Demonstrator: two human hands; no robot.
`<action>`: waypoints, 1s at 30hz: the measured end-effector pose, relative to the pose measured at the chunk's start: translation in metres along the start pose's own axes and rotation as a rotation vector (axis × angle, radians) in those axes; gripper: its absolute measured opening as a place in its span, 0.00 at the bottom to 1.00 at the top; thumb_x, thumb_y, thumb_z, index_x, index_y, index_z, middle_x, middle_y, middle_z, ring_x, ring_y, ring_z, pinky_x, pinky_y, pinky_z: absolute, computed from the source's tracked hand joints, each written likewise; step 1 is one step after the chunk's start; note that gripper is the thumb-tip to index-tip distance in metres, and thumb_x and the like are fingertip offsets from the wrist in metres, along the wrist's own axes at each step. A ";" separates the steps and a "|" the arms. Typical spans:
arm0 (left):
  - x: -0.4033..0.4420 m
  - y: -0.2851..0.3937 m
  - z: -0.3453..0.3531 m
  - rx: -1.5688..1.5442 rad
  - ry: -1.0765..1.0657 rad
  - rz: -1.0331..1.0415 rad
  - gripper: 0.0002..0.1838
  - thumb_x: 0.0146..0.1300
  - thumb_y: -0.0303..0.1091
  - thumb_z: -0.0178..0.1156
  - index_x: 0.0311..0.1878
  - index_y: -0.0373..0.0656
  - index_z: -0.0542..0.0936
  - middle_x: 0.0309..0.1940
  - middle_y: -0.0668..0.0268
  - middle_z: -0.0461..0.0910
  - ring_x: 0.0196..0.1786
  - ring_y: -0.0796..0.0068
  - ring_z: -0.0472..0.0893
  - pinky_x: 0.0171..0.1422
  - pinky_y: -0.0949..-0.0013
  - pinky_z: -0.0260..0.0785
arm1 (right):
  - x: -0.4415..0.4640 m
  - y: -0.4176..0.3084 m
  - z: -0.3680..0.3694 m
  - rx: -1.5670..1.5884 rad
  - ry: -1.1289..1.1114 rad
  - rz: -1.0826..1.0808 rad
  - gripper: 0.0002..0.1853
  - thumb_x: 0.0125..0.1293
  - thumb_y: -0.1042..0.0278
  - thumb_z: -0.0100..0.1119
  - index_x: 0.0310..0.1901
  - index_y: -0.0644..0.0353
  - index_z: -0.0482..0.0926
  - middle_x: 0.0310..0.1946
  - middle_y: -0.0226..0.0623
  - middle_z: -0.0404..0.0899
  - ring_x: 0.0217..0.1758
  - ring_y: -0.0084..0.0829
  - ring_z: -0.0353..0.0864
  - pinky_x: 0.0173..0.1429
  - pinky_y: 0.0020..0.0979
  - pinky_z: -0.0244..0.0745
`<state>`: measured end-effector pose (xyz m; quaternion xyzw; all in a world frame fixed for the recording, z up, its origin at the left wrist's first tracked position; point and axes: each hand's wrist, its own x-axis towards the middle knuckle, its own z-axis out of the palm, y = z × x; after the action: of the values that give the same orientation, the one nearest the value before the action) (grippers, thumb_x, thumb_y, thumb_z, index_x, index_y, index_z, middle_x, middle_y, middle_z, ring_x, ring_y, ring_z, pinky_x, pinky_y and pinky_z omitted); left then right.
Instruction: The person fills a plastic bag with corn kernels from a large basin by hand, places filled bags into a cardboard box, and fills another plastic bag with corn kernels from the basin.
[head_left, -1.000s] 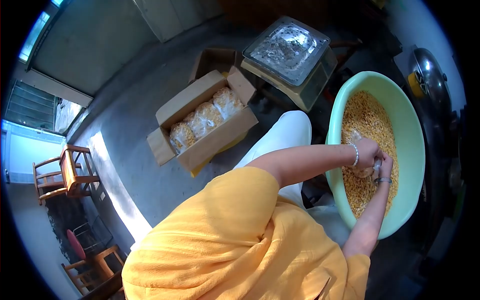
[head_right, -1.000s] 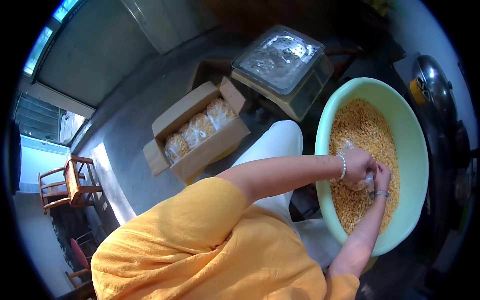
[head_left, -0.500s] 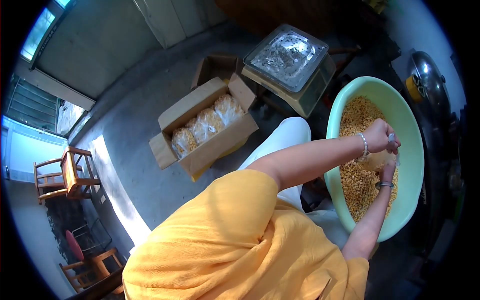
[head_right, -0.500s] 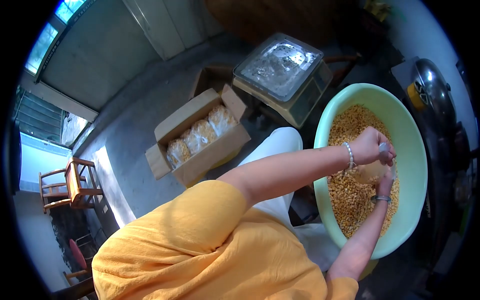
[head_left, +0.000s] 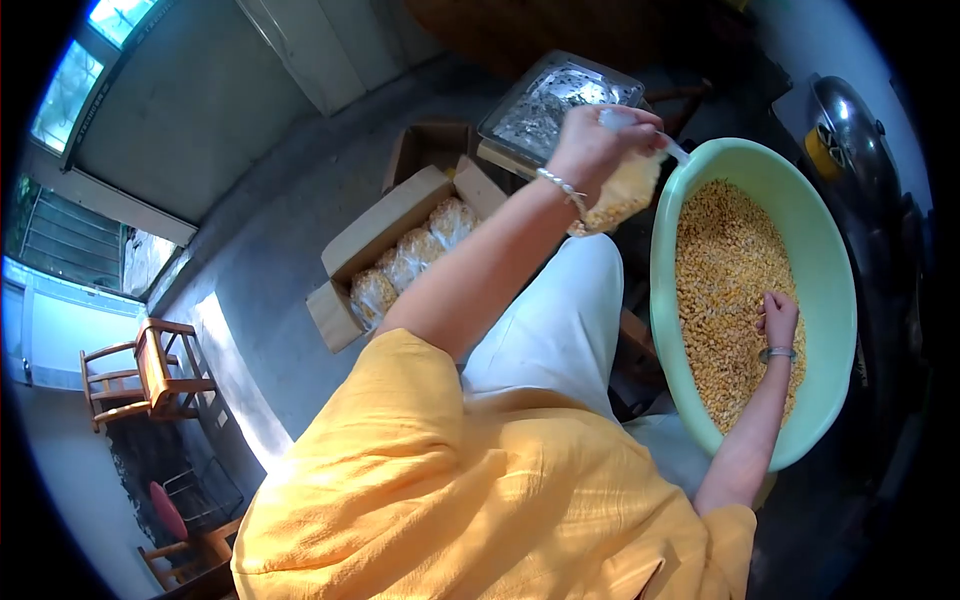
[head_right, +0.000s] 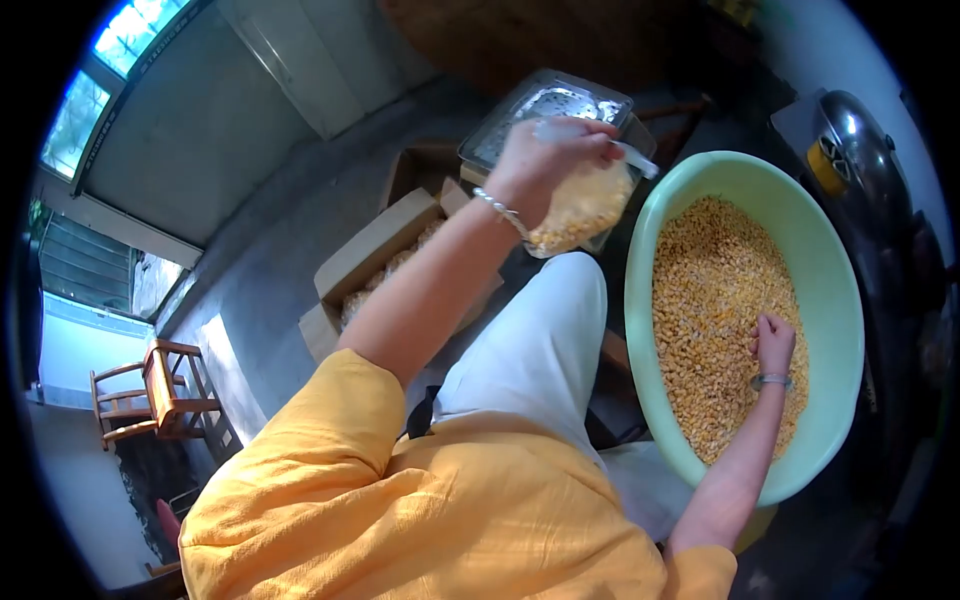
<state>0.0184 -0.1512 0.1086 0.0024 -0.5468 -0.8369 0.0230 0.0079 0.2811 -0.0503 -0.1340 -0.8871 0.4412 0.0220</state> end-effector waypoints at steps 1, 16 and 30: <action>-0.003 0.005 -0.014 0.050 0.069 0.011 0.10 0.55 0.23 0.61 0.40 0.30 0.80 0.32 0.58 0.82 0.37 0.68 0.83 0.48 0.68 0.75 | -0.001 0.000 0.001 0.007 0.005 -0.001 0.10 0.66 0.65 0.52 0.39 0.62 0.79 0.19 0.30 0.73 0.12 0.18 0.69 0.12 0.21 0.62; -0.036 -0.012 -0.270 0.181 0.659 -0.094 0.14 0.61 0.25 0.57 0.50 0.32 0.75 0.37 0.59 0.82 0.38 0.74 0.80 0.42 0.77 0.73 | 0.000 0.006 0.008 -0.064 -0.075 0.006 0.10 0.66 0.64 0.52 0.36 0.61 0.79 0.18 0.29 0.73 0.10 0.17 0.68 0.12 0.21 0.60; -0.112 -0.101 -0.385 0.021 0.915 -0.143 0.13 0.62 0.25 0.56 0.50 0.34 0.74 0.36 0.61 0.81 0.39 0.71 0.80 0.45 0.72 0.75 | 0.005 0.019 0.013 -0.115 -0.144 -0.038 0.11 0.67 0.65 0.52 0.40 0.63 0.79 0.18 0.29 0.73 0.10 0.17 0.67 0.12 0.20 0.59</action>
<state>0.1375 -0.4580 -0.1409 0.4094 -0.4873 -0.7438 0.2041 0.0055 0.2837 -0.0737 -0.0864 -0.9126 0.3974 -0.0410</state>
